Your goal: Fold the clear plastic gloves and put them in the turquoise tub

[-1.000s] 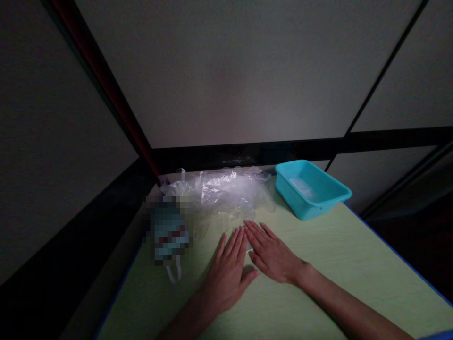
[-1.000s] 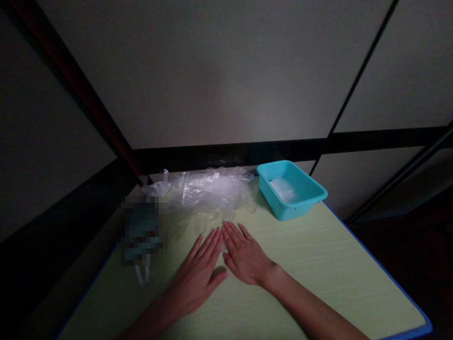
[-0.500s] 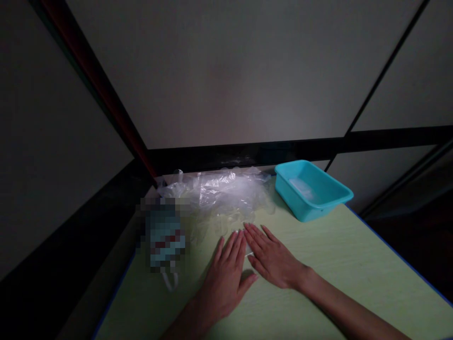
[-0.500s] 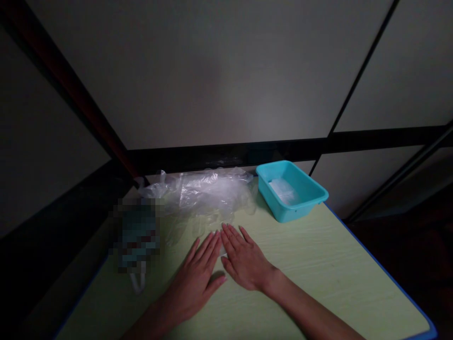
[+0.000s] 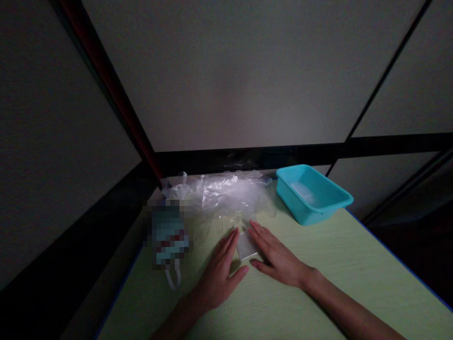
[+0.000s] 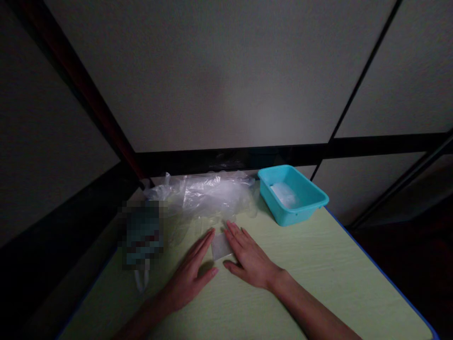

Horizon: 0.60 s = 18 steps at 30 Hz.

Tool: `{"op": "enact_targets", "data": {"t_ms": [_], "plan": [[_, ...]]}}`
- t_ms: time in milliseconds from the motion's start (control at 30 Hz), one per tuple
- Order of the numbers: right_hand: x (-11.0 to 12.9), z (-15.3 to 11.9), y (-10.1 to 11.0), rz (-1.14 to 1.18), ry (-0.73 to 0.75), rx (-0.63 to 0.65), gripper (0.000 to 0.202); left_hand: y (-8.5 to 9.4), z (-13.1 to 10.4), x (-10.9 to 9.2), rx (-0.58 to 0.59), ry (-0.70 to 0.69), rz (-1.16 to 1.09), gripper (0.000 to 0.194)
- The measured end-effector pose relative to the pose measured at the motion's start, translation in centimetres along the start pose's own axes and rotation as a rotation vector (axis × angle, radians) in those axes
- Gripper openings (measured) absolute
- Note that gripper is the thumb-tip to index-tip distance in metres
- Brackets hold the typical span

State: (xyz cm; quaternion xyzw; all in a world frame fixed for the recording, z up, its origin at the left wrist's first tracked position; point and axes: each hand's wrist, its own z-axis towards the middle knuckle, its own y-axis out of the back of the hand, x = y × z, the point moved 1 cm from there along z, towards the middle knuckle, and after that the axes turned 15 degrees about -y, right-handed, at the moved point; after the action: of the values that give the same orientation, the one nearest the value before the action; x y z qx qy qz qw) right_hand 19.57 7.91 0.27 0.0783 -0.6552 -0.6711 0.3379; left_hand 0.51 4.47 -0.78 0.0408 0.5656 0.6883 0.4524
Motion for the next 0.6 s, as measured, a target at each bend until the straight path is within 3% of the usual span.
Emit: {"op": "enact_targets", "data": {"t_ms": [200,367,600], "plan": [[-1.0,-0.1,2.0,-0.046,0.202,-0.123,0.019,-0.1,0.0,-0.3,-0.035,0.082,-0.069,0.07],[-1.2,0.1,1.7,-0.031,0.168,-0.208,0.024,-0.3,0.0,-0.3,-0.032,0.092,-0.061,0.067],[-0.8,0.2,1.6,0.02,0.228,-0.172,0.016,-0.5,0.1,-0.3,-0.12,0.076,-0.096,0.063]]}}
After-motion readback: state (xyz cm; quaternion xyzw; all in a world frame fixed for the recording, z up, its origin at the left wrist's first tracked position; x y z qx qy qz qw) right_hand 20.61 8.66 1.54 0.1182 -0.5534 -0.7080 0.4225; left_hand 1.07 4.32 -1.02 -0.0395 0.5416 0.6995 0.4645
